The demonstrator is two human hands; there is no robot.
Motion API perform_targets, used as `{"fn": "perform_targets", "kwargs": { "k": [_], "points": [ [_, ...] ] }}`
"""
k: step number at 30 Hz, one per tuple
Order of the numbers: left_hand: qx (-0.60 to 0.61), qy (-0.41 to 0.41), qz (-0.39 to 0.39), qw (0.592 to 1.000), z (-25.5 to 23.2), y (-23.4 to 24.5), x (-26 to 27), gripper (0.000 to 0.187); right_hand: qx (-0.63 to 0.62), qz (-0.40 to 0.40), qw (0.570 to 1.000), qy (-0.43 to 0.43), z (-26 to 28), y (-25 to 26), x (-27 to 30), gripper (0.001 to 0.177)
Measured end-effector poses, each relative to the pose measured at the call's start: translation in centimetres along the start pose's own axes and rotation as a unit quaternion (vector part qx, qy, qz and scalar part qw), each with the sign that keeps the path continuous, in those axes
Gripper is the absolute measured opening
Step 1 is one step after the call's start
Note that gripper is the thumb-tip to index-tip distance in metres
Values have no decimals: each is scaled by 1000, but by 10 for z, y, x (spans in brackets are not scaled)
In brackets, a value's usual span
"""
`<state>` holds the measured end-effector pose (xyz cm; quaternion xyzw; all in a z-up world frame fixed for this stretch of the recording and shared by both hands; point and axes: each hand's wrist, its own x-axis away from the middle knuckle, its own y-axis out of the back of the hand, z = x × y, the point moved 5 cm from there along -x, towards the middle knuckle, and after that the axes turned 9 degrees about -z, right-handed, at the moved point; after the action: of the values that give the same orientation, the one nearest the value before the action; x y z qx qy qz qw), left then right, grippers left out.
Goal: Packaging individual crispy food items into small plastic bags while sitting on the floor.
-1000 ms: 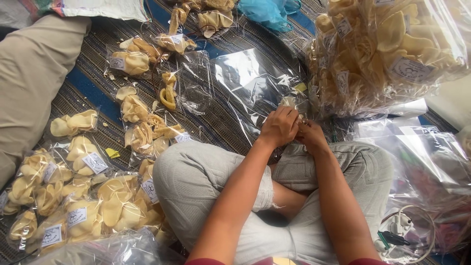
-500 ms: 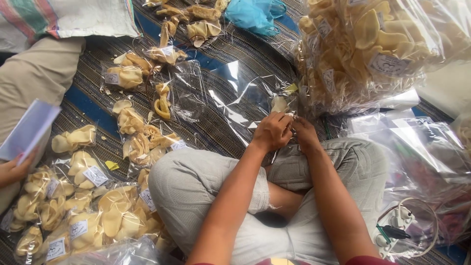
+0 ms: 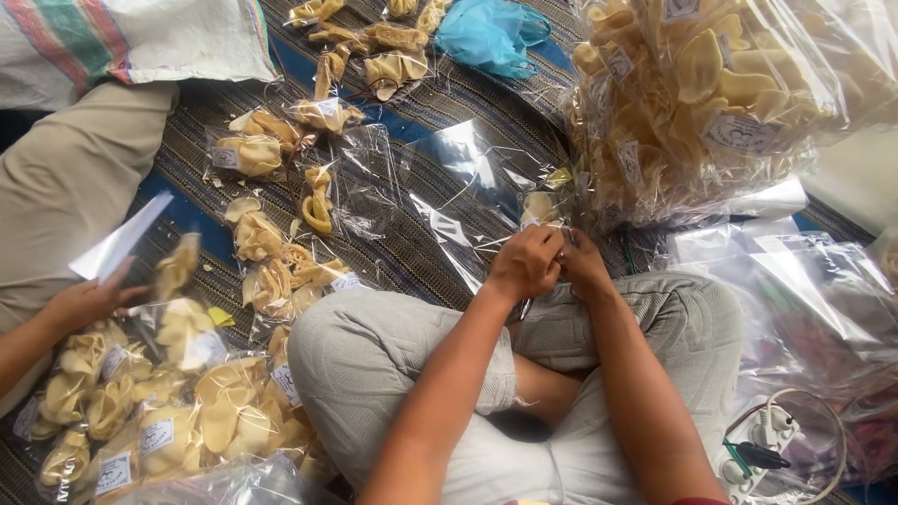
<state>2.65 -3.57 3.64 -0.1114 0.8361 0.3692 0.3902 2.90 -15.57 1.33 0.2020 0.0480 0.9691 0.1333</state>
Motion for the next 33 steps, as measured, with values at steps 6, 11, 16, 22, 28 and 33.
{"fn": "perform_targets", "kwargs": {
  "k": [6,11,16,22,28,33],
  "points": [
    [27,73,187,979,-62,33,-26,17,25,55,998,-28,-29,16,-30,45],
    [-70,165,537,824,-63,-65,97,19,-67,31,992,-99,-22,7,-15,41],
    [-152,259,238,924,-37,-70,118,39,-108,26,988,-103,-25,8,-23,33],
    [-95,426,605,666,-28,-22,80,71,-53,12,997,-61,-17,5,-15,39],
    [-58,463,616,635,-27,12,56,72,2,48,998,-51,-34,-15,-7,63],
    [-60,456,628,628,-19,-3,72,75,-186,13,965,-183,-77,-21,-31,43]
  ]
}}
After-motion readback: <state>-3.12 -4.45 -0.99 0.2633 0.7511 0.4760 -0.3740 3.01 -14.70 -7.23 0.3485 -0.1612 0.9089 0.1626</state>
